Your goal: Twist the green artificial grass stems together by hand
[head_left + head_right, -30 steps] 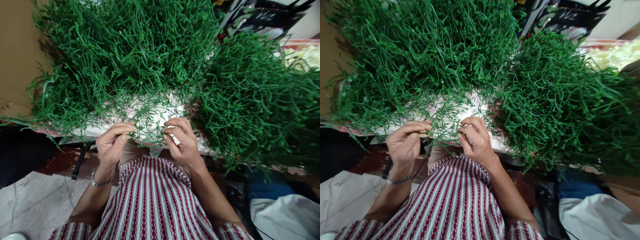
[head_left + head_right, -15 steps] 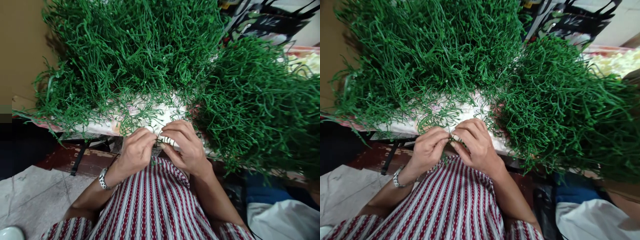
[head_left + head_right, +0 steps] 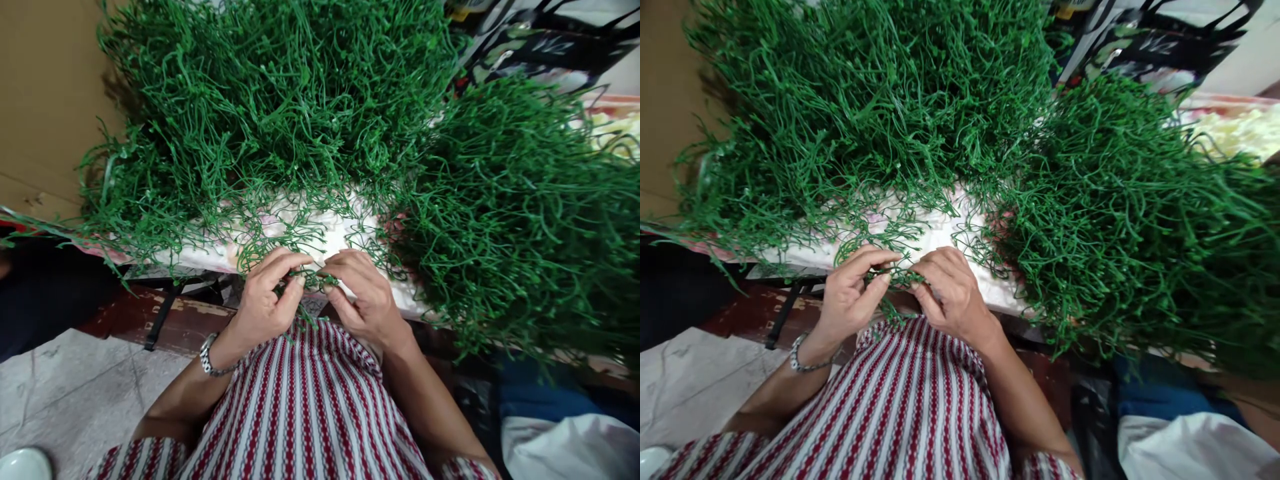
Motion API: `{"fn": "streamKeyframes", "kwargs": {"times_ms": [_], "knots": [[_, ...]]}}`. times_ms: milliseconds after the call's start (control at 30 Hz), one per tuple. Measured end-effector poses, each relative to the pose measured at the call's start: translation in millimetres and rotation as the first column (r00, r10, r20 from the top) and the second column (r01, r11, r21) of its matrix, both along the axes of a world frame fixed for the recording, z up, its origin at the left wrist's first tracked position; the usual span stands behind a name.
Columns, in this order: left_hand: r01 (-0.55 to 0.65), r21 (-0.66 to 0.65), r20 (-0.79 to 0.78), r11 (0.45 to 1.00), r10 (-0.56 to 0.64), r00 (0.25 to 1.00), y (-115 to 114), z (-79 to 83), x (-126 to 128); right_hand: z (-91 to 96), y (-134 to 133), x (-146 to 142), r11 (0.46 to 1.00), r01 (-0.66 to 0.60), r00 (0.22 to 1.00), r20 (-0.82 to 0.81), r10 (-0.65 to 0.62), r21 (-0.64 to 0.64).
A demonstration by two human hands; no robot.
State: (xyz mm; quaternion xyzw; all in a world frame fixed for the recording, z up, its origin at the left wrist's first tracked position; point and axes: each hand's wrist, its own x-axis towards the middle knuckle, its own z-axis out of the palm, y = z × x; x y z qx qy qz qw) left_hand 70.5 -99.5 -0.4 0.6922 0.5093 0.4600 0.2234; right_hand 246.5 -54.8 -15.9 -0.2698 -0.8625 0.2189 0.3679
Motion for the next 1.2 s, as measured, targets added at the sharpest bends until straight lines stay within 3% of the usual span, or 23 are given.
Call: {"fn": "streamKeyframes", "kwargs": {"times_ms": [233,500,667,800,967,1100,1200], "knots": [[0.070,-0.058,0.008,0.996,-0.070,0.998,2.2,0.2,1.2,4.1,1.4,-1.2,0.998,-0.048,0.992,0.118,0.043,0.039],[0.076,-0.124,0.200,0.989,-0.050,0.978,-2.0,-5.2,6.3,-7.0,-2.0,-8.9,0.994,-0.072,0.991,-0.119,0.062,-0.085],[0.035,-0.088,0.219,0.995,-0.015,0.976,-2.3,-7.4,10.4,-13.7,-7.6,-15.2,0.984,-0.051,0.972,-0.233,0.010,-0.172],[0.062,-0.069,0.104,0.996,-0.054,0.993,-0.7,-4.5,8.9,-11.9,-8.2,-12.0,0.991,0.032,0.979,-0.194,-0.057,-0.131],[0.118,-0.031,-0.207,0.993,-0.122,0.971,-0.9,0.2,6.3,-2.9,-5.5,-1.2,0.994,0.071,0.996,0.047,-0.076,0.084],[0.187,-0.069,-0.374,0.980,-0.200,0.905,-1.0,0.9,4.5,4.4,-5.6,5.8,0.978,-0.004,0.964,0.262,-0.053,0.210],[0.319,-0.103,-0.410,0.942,-0.332,0.850,-0.5,3.6,-3.1,9.8,-7.1,13.3,0.979,-0.152,0.939,0.329,0.101,0.133]]}}
